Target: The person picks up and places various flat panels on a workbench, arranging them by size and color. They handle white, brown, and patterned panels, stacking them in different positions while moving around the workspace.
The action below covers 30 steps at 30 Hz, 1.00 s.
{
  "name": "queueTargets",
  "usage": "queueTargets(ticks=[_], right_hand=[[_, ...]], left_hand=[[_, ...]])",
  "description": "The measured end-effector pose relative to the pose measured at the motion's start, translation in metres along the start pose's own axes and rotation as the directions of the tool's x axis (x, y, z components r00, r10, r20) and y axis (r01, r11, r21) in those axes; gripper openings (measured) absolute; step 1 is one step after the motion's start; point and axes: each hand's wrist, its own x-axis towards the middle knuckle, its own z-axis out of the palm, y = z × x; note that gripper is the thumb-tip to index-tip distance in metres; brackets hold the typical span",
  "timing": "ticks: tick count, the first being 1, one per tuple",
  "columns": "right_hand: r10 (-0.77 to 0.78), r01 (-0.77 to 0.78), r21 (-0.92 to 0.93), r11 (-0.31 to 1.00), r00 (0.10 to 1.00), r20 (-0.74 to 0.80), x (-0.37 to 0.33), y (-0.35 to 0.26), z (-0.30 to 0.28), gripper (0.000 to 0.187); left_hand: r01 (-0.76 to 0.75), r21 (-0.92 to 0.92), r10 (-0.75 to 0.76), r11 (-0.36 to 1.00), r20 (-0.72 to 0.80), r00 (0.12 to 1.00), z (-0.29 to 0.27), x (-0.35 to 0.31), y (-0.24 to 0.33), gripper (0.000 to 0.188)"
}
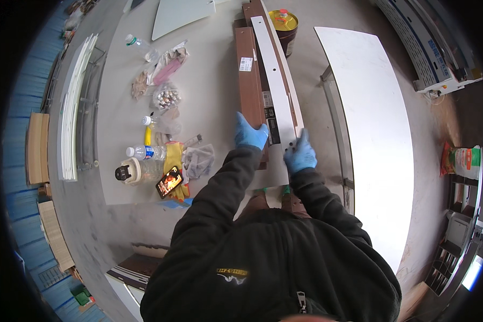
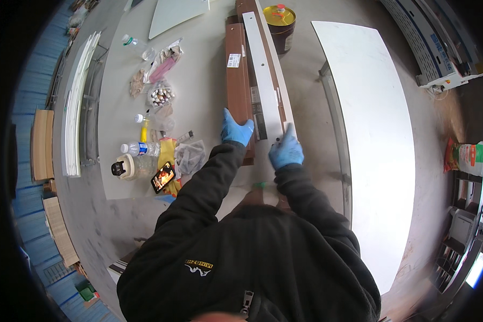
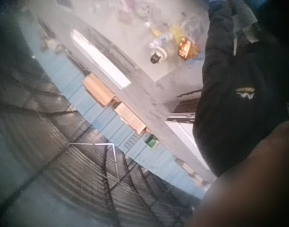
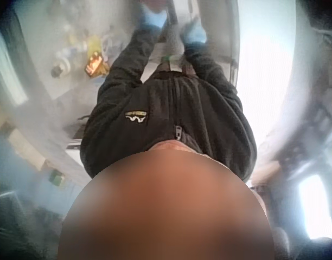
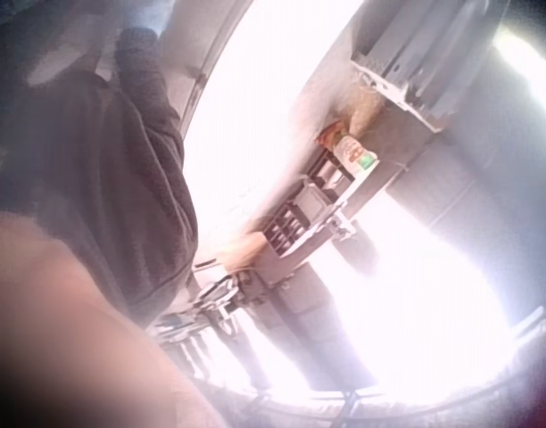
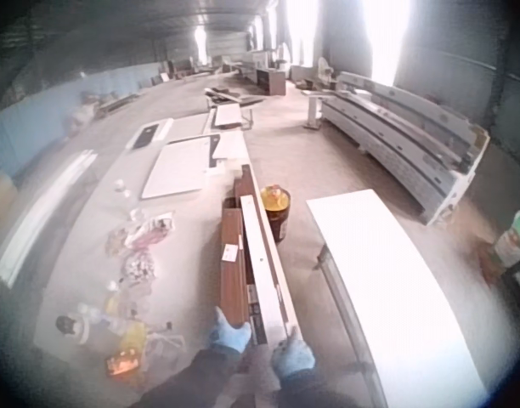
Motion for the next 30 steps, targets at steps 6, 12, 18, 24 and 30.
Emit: queueTargets(ticks=[6, 12, 18, 24, 30], right_hand=[[-0.195, 0.176, -0.204, 0.963, 0.978, -0.075, 0.013, -0.012, -0.017, 0.084], [-0.321, 0.336, -0.431, 0.837, 0.941, 0.110, -0.018, -0.016, 0.011, 0.093], [-0.333, 0.324, -0.411, 0.852, 0.942, 0.052, -0.011, -0.014, 0.020, 0.088], [0.029, -0.023, -0.101, 0.995, 0.998, 0.057, 0.020, -0.007, -0.016, 0.091], [-0.041, 0.048, 0.276, 0.960, 0.999, -0.030, 0.032, 0.009, -0.041, 0.092]], left_hand=[[0.059, -0.055, -0.053, 0.997, 0.094, 0.994, -0.005, 0.001, 0.002, 0.099], [0.076, -0.024, -0.072, 0.997, 0.142, 0.987, -0.011, -0.001, 0.013, 0.098], [0.020, -0.024, -0.017, 1.000, 0.124, 0.992, -0.004, 0.002, 0.003, 0.099], [-0.029, -0.059, 0.035, 0.998, 0.096, 0.995, 0.003, 0.008, -0.009, 0.100], [-0.035, -0.149, 0.055, 0.988, 0.129, 0.990, -0.002, 0.016, -0.016, 0.098]])
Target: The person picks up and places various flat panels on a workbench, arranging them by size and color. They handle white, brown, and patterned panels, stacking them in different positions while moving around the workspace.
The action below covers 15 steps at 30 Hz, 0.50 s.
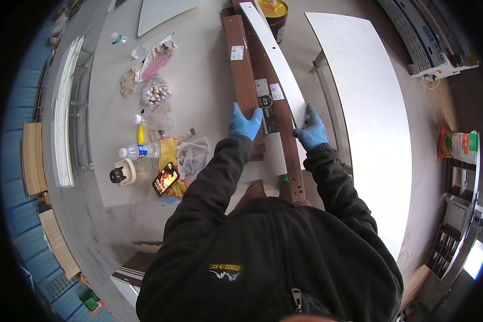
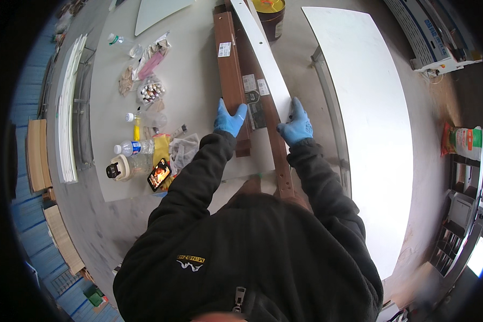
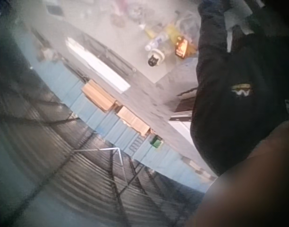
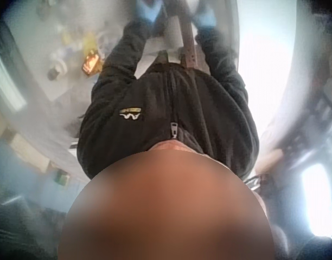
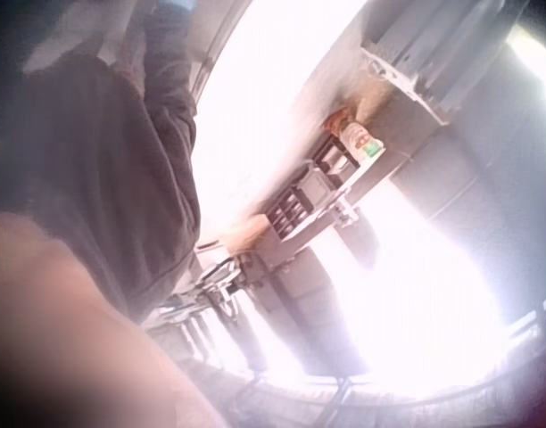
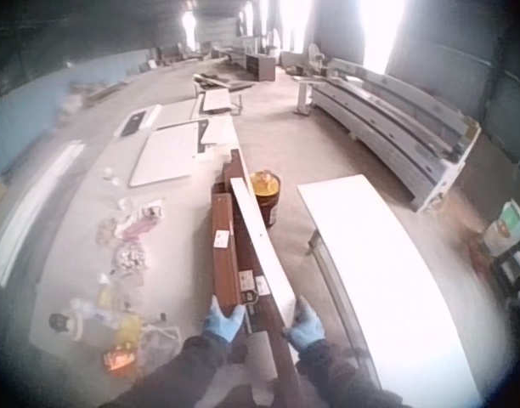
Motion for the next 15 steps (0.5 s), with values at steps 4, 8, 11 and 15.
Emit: queueTargets(ticks=[4, 8, 11, 15], right_hand=[[0.073, -0.097, 0.389, 0.916, 0.994, 0.076, -0.004, 0.004, -0.025, 0.097], [-0.108, 0.125, 0.515, 0.848, 0.992, -0.063, -0.021, 0.007, -0.048, 0.095], [-0.118, 0.154, 0.540, 0.828, 0.988, -0.100, -0.032, 0.009, -0.067, 0.094], [-0.120, 0.191, 0.533, 0.824, 0.979, -0.166, -0.039, 0.016, -0.090, 0.093]], left_hand=[[-0.146, 0.126, 0.163, 0.981, -0.136, 0.977, -0.003, -0.007, 0.012, 0.091], [-0.531, 0.338, 0.609, 0.777, -0.188, 0.770, -0.004, -0.049, 0.036, 0.084], [-0.651, 0.164, 0.662, 0.741, -0.014, 0.749, 0.006, -0.091, 0.051, 0.079], [-0.535, -0.008, 0.532, 0.845, 0.116, 0.839, 0.030, -0.116, 0.063, 0.074]])
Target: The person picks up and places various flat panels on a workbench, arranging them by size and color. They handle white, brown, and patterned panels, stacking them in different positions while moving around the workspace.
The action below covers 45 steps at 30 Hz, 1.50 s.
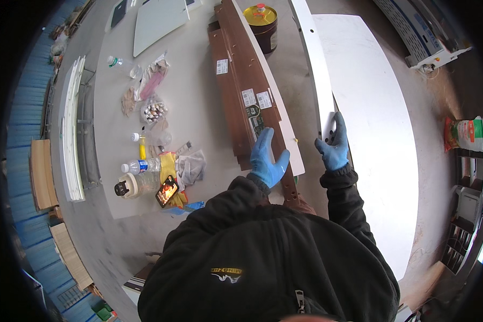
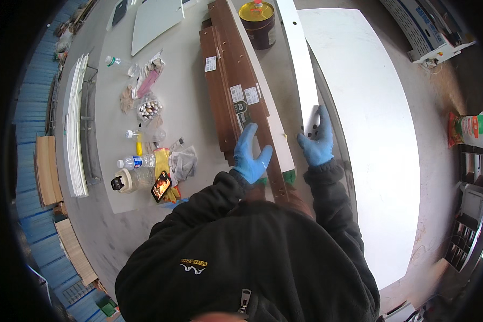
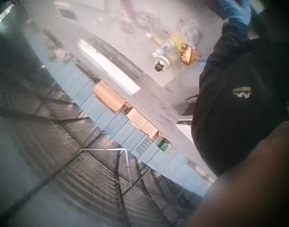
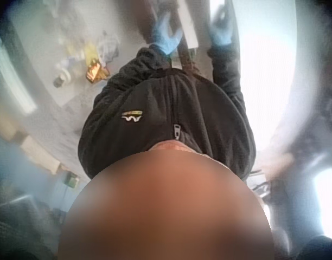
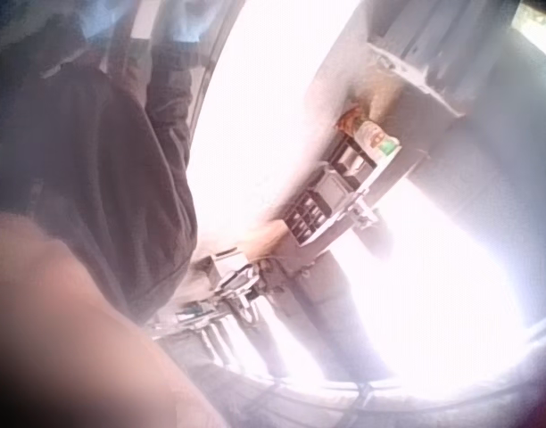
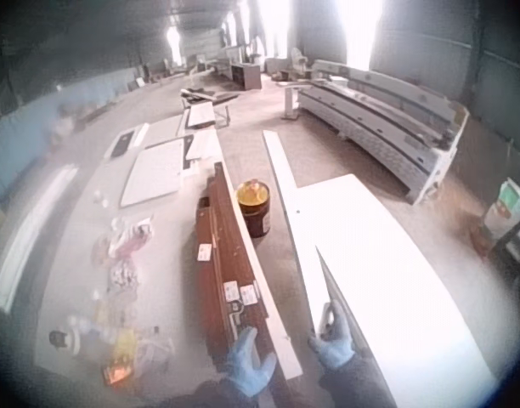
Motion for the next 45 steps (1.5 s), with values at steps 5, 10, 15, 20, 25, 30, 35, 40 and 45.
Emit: queueTargets(ticks=[5, 10, 15, 20, 25, 30, 35, 40, 45], right_hand=[[-0.043, 0.046, 0.141, 0.989, 0.999, -0.022, -0.010, 0.011, -0.028, 0.094], [-0.044, 0.045, -0.045, 0.998, 0.999, 0.021, -0.019, 0.032, -0.049, 0.090], [0.236, -0.277, 0.161, 0.947, 0.943, 0.233, -0.028, 0.035, -0.049, 0.085], [0.012, -0.088, 0.164, 0.983, 0.909, 0.417, -0.026, 0.033, -0.019, 0.089], [-0.200, 0.204, 0.061, 0.977, 0.779, 0.595, -0.060, 0.023, 0.027, 0.088], [-0.406, 0.558, 0.085, 0.825, 0.482, 0.777, -0.135, 0.003, 0.088, 0.090], [-0.607, 0.865, 0.316, 0.391, -0.016, 0.795, -0.245, -0.015, 0.162, 0.079], [-0.437, 0.755, 0.438, 0.487, -0.223, 0.871, -0.389, -0.016, 0.229, 0.074], [-0.495, 0.606, 0.696, 0.385, -0.501, 0.710, -0.504, -0.019, 0.293, 0.079]], left_hand=[[-0.073, 0.055, 0.079, 0.996, -0.103, 0.992, 0.019, 0.000, -0.011, 0.054], [0.414, -0.434, -0.439, 0.800, 0.047, 0.897, 0.051, -0.030, -0.019, 0.039], [0.304, -0.316, -0.340, 0.899, -0.062, 0.939, 0.057, -0.070, -0.010, 0.038], [0.119, -0.545, -0.349, 0.830, -0.340, 0.873, 0.041, -0.081, 0.003, 0.035], [-0.094, -0.389, -0.152, 0.916, -0.555, 0.818, -0.027, -0.111, 0.016, 0.046], [-0.333, -0.738, -0.267, 0.587, -0.565, 0.781, -0.125, -0.179, 0.037, 0.056], [-0.313, -0.734, -0.574, 0.603, -0.671, 0.470, -0.195, -0.320, 0.027, 0.024], [-0.358, -0.672, -0.637, 0.648, -0.736, 0.229, -0.239, -0.495, 0.000, 0.020], [-0.515, -0.612, -0.716, 0.600, -0.698, -0.004, -0.265, -0.622, -0.017, 0.027]])
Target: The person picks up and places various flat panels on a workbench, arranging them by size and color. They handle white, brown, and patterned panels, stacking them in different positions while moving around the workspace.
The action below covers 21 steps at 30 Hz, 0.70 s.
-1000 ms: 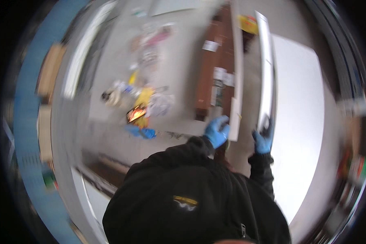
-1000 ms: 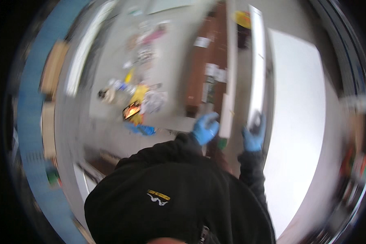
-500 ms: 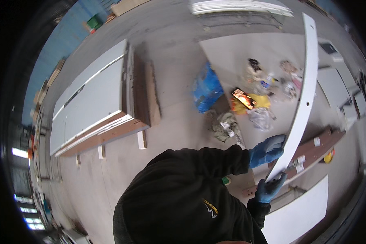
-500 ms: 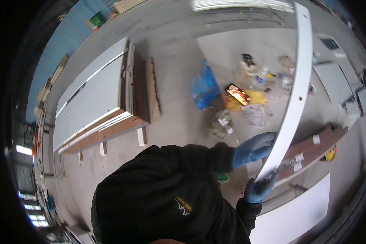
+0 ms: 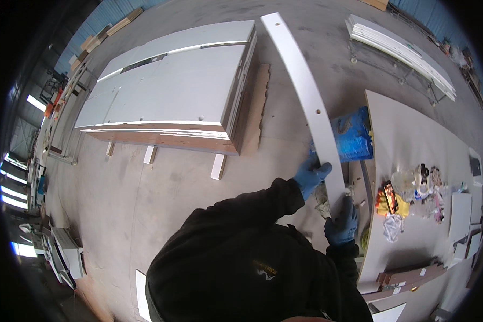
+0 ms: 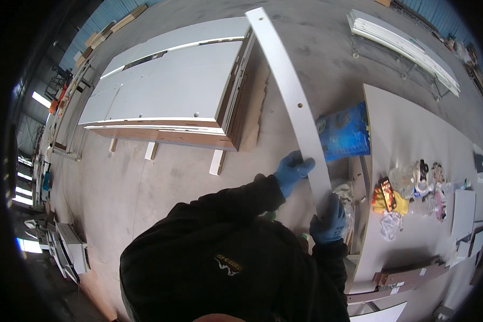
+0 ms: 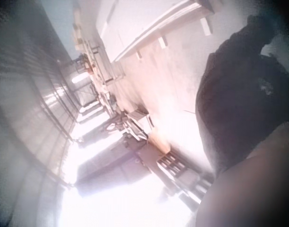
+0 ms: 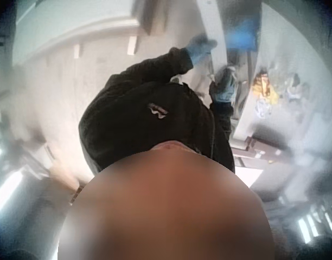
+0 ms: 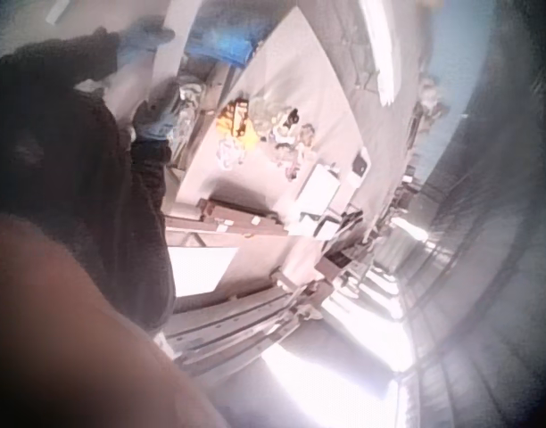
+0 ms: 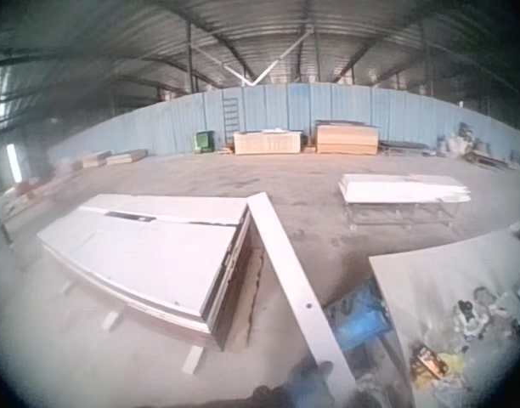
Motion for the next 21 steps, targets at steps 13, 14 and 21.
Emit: queueTargets(ticks=[13, 14, 21], right_hand=[[0.045, -0.068, 0.098, 0.993, 0.973, 0.225, 0.188, 0.043, 0.097, 0.080], [0.058, -0.093, 0.140, 0.986, 0.970, 0.235, 0.204, 0.052, 0.102, 0.080], [0.078, -0.090, 0.007, 0.996, 0.903, 0.421, 0.324, 0.087, 0.154, 0.072]], left_hand=[[-0.008, -0.045, -0.007, 0.999, -0.319, 0.948, -0.099, 0.131, 0.050, 0.034], [-0.028, -0.074, 0.002, 0.997, -0.328, 0.945, -0.102, 0.148, 0.052, 0.033], [-0.073, -0.073, 0.034, 0.995, -0.438, 0.898, -0.142, 0.255, 0.084, 0.031]])
